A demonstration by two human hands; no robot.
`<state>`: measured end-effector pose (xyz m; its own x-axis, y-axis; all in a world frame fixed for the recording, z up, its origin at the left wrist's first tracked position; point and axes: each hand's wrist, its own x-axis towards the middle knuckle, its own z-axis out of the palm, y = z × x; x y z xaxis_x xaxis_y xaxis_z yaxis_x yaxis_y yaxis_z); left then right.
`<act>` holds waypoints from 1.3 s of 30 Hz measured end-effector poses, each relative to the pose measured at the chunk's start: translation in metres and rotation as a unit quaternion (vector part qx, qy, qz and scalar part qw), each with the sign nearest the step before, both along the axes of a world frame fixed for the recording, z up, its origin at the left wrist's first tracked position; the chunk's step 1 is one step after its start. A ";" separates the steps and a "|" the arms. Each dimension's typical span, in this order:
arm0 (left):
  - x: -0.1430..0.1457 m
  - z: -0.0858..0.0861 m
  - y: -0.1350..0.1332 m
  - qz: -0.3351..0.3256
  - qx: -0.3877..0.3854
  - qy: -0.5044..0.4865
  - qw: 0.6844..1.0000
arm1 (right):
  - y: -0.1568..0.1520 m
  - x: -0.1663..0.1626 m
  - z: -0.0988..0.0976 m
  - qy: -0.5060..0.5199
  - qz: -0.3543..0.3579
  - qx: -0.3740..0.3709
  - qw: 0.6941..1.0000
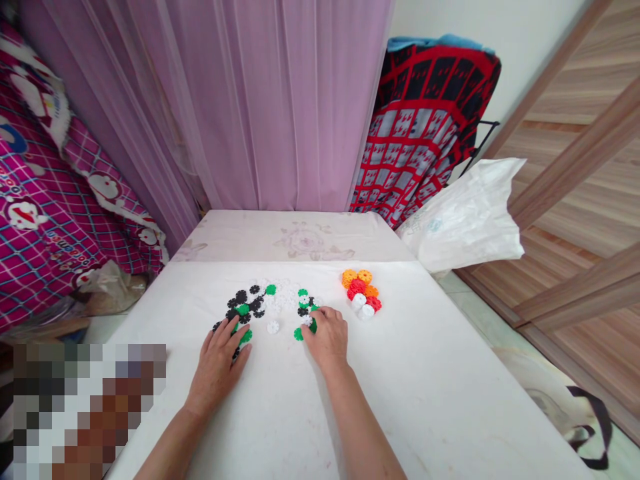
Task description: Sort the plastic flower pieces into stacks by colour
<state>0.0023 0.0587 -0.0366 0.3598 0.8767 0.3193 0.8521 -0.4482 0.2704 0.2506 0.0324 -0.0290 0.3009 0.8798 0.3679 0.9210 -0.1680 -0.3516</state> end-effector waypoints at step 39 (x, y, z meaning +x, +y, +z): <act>0.002 0.002 0.000 -0.001 -0.002 0.018 1.000 | -0.002 -0.013 -0.004 0.049 0.064 0.076 0.994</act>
